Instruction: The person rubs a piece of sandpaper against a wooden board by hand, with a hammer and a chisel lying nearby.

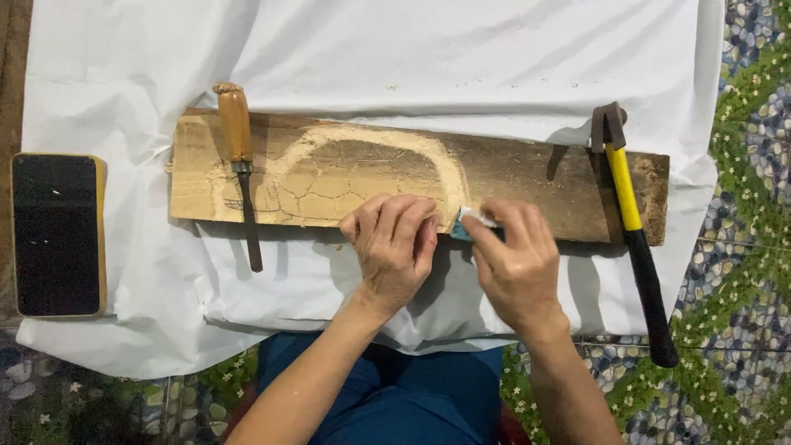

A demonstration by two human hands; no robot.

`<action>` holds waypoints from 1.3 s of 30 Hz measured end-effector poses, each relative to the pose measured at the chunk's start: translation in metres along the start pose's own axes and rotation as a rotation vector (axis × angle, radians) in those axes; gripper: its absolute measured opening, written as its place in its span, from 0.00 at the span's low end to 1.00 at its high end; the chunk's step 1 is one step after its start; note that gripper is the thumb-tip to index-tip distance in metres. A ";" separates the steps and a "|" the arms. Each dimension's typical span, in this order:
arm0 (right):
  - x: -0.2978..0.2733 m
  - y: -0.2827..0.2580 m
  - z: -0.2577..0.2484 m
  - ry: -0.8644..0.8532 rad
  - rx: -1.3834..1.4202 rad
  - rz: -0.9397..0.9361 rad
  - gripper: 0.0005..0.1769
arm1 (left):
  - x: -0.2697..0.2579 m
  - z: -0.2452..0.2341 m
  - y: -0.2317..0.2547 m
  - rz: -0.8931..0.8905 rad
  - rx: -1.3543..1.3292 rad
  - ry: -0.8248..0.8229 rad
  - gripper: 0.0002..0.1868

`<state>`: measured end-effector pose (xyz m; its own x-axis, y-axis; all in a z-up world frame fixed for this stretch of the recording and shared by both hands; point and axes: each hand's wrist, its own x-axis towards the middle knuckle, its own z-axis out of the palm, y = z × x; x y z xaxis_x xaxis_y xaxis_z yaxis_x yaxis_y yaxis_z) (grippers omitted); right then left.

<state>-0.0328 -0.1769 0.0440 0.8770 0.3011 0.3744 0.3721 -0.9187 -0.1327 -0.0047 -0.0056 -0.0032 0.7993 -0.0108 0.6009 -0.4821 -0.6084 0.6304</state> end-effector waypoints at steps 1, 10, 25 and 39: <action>-0.005 0.003 0.000 -0.001 -0.001 -0.001 0.09 | 0.000 -0.001 0.000 -0.001 -0.001 0.001 0.09; -0.019 0.010 -0.013 0.101 0.266 0.150 0.10 | 0.001 0.000 0.003 0.161 0.127 -0.112 0.09; -0.039 0.000 -0.028 0.205 0.457 0.320 0.09 | 0.036 0.025 -0.010 0.138 0.184 -0.140 0.05; -0.039 0.000 -0.023 0.218 0.488 0.334 0.08 | 0.040 0.031 0.004 0.297 0.254 -0.251 0.11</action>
<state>-0.0737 -0.1943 0.0504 0.9068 -0.0885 0.4122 0.2296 -0.7162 -0.6590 0.0367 -0.0333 0.0080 0.7168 -0.3868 0.5802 -0.6254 -0.7246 0.2895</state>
